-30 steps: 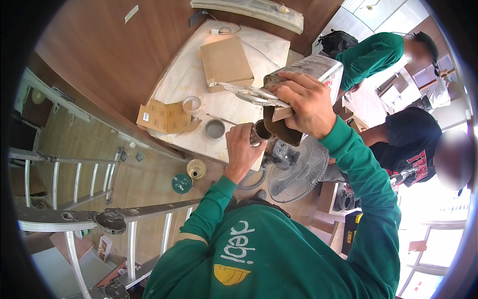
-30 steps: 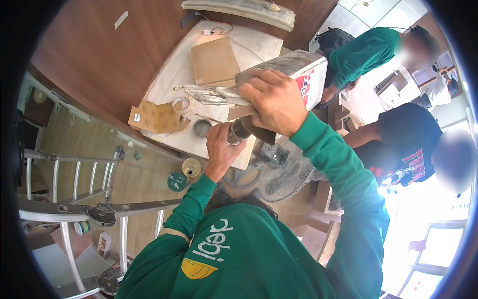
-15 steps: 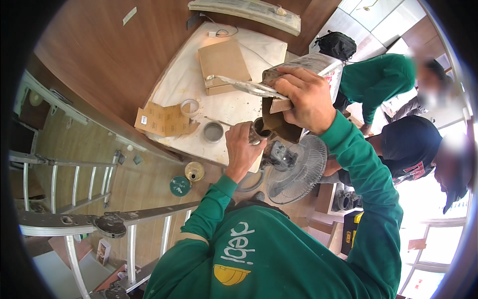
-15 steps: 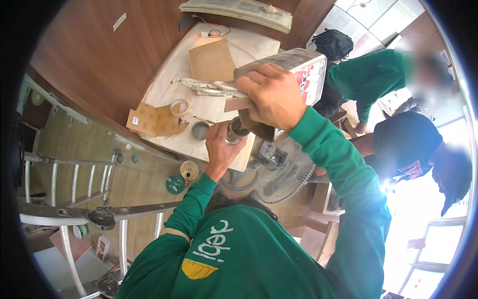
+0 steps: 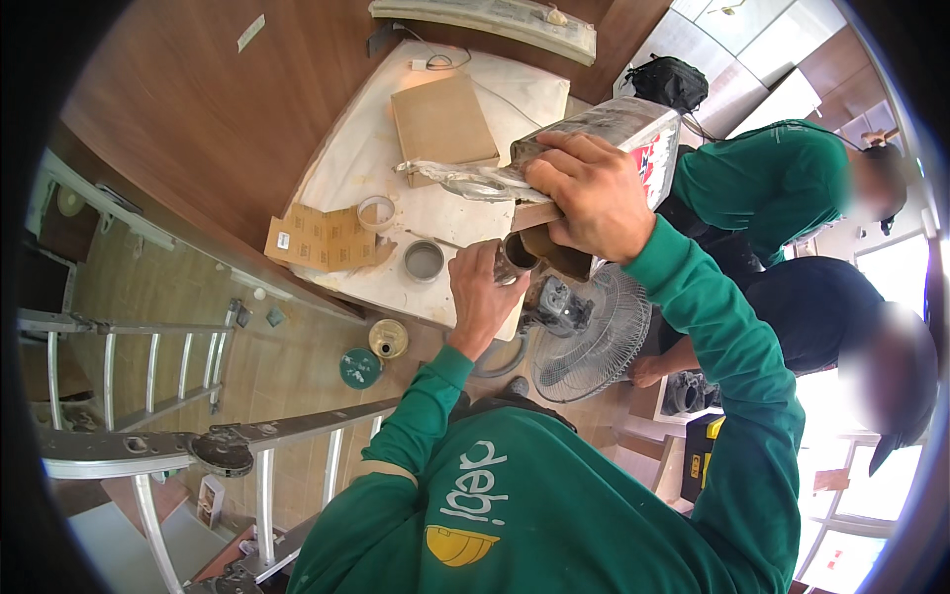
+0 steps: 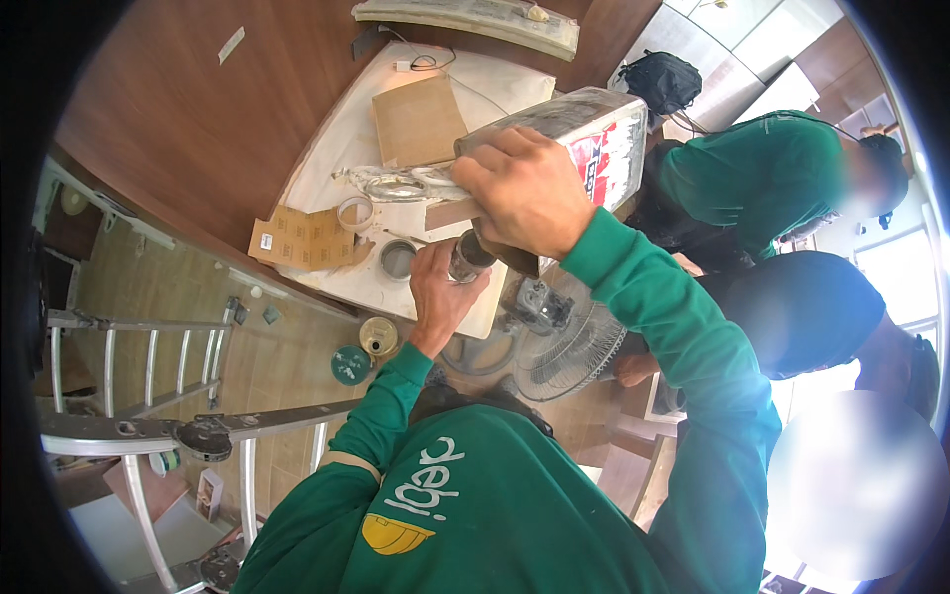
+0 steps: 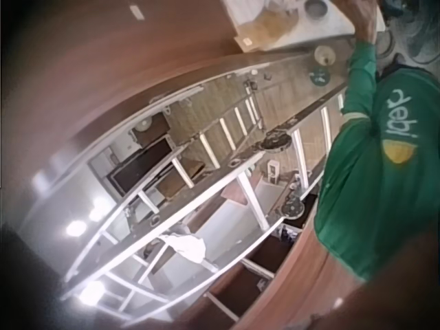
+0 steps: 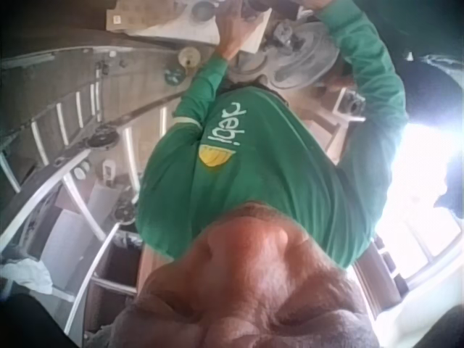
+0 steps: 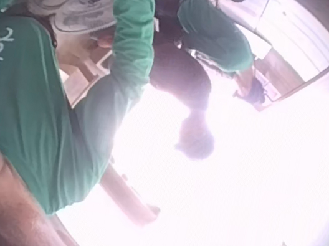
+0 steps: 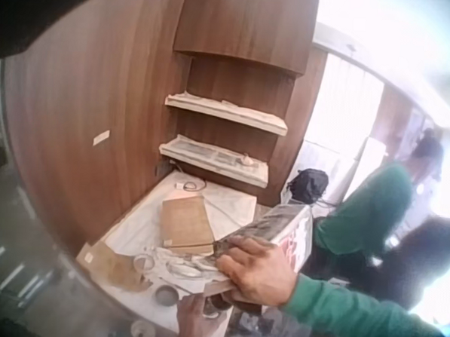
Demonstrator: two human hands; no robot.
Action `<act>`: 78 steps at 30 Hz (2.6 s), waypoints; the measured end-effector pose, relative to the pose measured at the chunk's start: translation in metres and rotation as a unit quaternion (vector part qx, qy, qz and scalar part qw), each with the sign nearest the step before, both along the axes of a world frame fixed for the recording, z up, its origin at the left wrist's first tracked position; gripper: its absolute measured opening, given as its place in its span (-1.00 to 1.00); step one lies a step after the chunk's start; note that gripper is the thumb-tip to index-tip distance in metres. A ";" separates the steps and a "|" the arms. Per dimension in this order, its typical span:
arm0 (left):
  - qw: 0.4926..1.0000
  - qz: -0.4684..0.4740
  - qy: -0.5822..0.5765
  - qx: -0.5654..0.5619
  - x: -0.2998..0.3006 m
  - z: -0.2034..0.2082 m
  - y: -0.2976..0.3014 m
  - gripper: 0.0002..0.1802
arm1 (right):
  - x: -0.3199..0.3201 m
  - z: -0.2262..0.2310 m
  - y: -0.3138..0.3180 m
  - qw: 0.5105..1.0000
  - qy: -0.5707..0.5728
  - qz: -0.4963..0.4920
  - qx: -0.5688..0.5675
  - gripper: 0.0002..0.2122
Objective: The person retrieves a paint can from under a sink, opens it, and stirs the contents with a stick. They then pour some of the paint into a smaller container and continue stirring.
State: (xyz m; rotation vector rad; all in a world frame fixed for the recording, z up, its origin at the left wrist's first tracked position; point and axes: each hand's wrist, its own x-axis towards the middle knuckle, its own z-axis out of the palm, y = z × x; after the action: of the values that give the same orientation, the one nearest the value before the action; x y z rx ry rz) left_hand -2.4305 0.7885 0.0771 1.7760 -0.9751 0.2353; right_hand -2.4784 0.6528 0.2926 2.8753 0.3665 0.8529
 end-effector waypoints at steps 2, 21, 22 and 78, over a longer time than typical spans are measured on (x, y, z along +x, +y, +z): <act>1.000 0.000 0.002 -0.004 0.000 -0.003 -0.001 -0.41 | 0.001 -0.001 0.001 1.000 0.006 0.001 -0.004 -0.72; 1.000 0.006 0.025 -0.001 -0.002 -0.012 -0.003 -0.39 | 0.005 -0.012 0.002 1.000 0.018 -0.013 -0.021 -0.76; 1.000 0.006 0.026 -0.002 -0.002 -0.012 -0.003 -0.39 | 0.005 -0.012 0.002 1.000 0.017 -0.012 -0.022 -0.76; 0.984 -0.007 0.174 0.020 -0.003 -0.070 0.059 -0.40 | -0.075 -0.073 -0.059 0.793 -0.135 -0.288 0.520 -0.82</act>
State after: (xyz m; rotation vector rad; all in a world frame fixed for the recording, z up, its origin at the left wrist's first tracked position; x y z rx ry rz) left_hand -2.4337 0.8474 0.0071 1.7702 -0.7421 -0.1035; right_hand -2.5535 0.5936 0.2193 3.2135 -1.3657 1.6322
